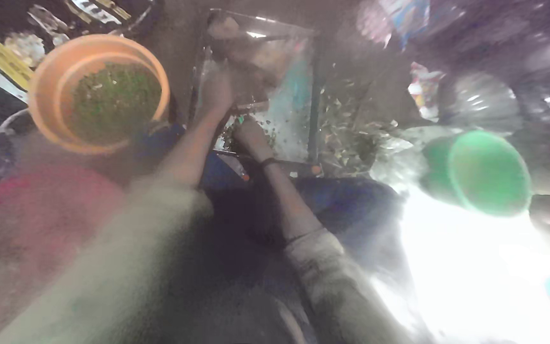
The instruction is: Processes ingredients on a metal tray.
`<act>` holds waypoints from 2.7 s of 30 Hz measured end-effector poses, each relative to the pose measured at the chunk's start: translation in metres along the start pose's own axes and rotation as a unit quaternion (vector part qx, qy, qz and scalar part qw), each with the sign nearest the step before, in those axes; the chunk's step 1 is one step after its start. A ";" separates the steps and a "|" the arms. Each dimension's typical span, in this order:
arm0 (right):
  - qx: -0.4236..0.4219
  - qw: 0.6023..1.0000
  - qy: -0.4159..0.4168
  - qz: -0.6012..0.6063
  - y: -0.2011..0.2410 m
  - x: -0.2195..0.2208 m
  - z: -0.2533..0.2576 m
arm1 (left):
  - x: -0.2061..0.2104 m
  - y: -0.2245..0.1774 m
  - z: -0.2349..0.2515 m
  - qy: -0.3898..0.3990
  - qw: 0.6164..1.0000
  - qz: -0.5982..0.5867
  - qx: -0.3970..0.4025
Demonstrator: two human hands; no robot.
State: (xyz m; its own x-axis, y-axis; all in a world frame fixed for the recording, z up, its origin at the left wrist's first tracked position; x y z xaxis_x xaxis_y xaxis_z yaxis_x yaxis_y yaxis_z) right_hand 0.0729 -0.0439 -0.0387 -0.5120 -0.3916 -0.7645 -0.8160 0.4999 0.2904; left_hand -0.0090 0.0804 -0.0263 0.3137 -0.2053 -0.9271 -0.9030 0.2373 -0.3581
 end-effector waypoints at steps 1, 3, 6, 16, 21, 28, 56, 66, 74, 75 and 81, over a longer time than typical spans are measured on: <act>0.008 1.000 0.004 0.009 -0.005 0.002 -0.005 | 0.002 -0.001 -0.001 -0.005 1.000 -0.003 -0.003; 0.019 1.000 0.004 0.012 -0.009 0.006 -0.003 | -0.002 -0.006 -0.001 -0.005 1.000 -0.007 -0.012; 0.014 0.999 -0.029 0.003 -0.006 0.011 0.008 | -0.010 -0.007 -0.005 0.009 1.000 -0.018 0.006; 0.004 1.000 0.001 0.013 -0.012 0.007 -0.006 | -0.007 -0.008 -0.003 0.005 0.999 0.005 -0.032; -0.007 0.999 -0.038 -0.016 -0.006 0.011 0.010 | -0.017 -0.009 -0.009 0.046 0.999 -0.006 0.003; 0.011 1.000 0.012 0.023 -0.011 0.007 -0.008 | -0.007 -0.006 -0.006 0.021 0.999 0.010 -0.024; -0.050 0.999 -0.019 -0.003 -0.010 0.016 -0.008 | -0.005 -0.006 -0.006 0.036 0.999 0.010 -0.019; -0.049 0.998 -0.007 -0.024 -0.003 0.011 0.004 | -0.002 0.000 -0.002 0.038 0.998 0.031 -0.027; -0.004 0.998 0.033 0.062 -0.008 0.005 -0.007 | -0.003 0.017 0.007 0.009 0.999 -0.025 -0.034; 0.002 0.997 0.032 0.067 -0.009 0.006 -0.005 | -0.005 0.016 0.006 0.006 0.998 -0.041 -0.046; -0.031 0.999 -0.013 0.009 -0.009 0.007 0.002 | -0.007 0.019 0.003 0.004 0.995 -0.064 -0.079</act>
State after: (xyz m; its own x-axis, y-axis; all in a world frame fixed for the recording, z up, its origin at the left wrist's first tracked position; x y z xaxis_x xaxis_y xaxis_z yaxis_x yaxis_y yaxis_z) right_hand 0.0767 -0.0495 -0.0480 -0.5199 -0.3619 -0.7738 -0.8221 0.4581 0.3382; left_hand -0.0271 0.0895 -0.0267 0.4268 -0.2325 -0.8739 -0.8912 0.0561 -0.4502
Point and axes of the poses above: each hand's wrist, its own z-axis towards the middle knuckle, its own x-axis out of the palm, y = z × x, the point moved 6 cm from there along z, towards the middle knuckle, and after that the axes turned 9 degrees about x, right-handed, at the moved point
